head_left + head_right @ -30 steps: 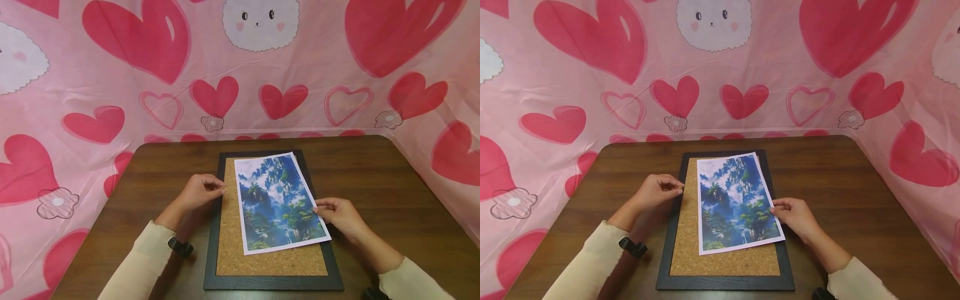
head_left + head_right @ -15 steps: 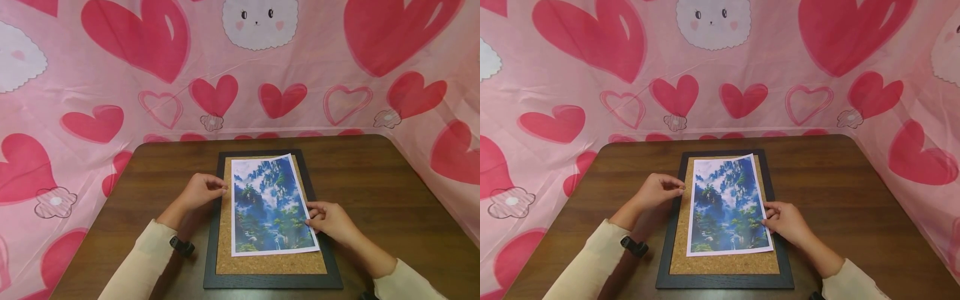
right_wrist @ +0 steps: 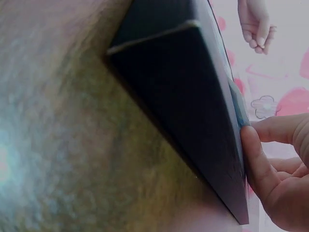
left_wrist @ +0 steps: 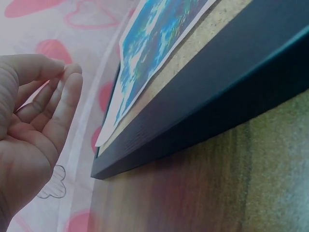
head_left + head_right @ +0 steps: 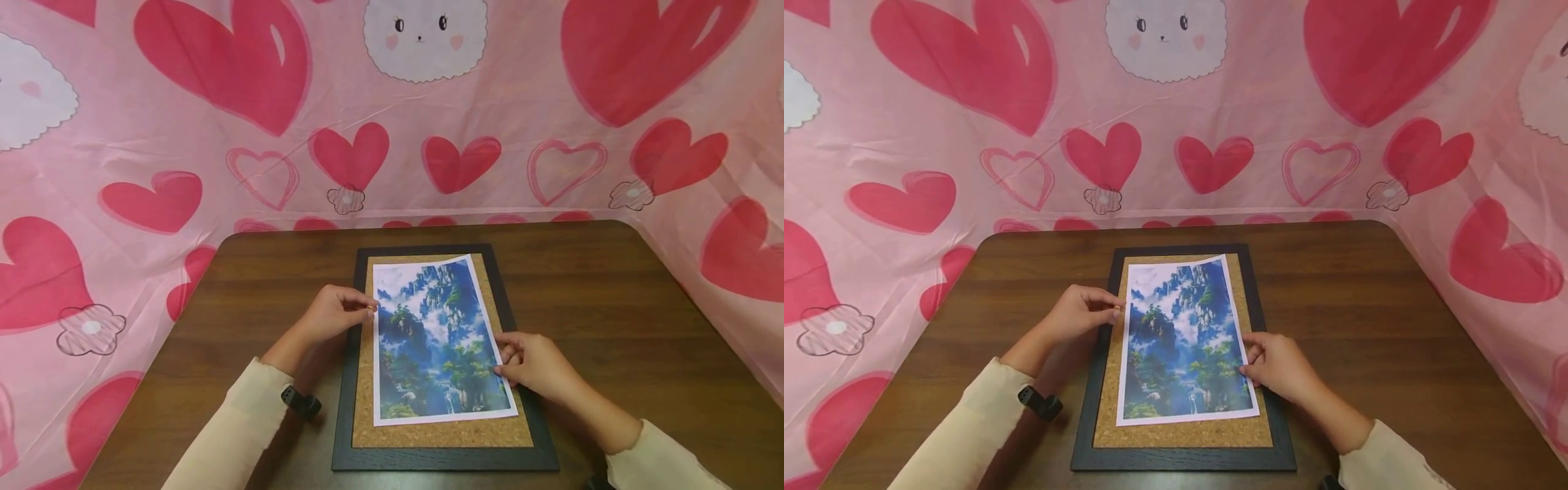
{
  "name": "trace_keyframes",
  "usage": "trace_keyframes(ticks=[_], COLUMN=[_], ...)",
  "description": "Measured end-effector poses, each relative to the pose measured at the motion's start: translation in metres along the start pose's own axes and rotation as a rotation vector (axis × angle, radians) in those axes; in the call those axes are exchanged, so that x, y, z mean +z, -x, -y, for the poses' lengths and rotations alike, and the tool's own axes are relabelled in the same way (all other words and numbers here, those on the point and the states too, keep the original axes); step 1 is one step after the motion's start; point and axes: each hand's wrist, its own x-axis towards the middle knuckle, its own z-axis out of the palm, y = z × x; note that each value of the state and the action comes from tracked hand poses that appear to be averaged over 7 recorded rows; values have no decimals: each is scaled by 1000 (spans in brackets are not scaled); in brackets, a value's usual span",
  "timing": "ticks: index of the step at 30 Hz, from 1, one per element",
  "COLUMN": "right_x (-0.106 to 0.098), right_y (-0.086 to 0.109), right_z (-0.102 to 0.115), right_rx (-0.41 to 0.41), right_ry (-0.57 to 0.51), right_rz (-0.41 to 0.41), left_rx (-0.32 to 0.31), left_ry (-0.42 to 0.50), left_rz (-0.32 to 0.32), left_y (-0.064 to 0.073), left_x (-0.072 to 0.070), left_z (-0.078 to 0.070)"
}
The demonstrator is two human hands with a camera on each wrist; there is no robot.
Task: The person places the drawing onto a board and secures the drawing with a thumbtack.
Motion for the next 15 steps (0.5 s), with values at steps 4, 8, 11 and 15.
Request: trace_keyframes(ticks=[4, 8, 11, 15], right_x=[2, 3, 3, 2], right_y=[3, 4, 5, 5], right_z=[4, 6, 7, 7], right_rx=[22, 31, 20, 5], right_ry=[-4, 4, 16, 41], right_rz=[9, 18, 27, 24], left_rx=[-13, -33, -49, -59], left_ry=[21, 26, 19, -9], left_rz=[14, 9, 6, 4], left_y=[0, 0, 0, -1], left_x=[1, 0, 0, 0], left_z=[-1, -1, 0, -1])
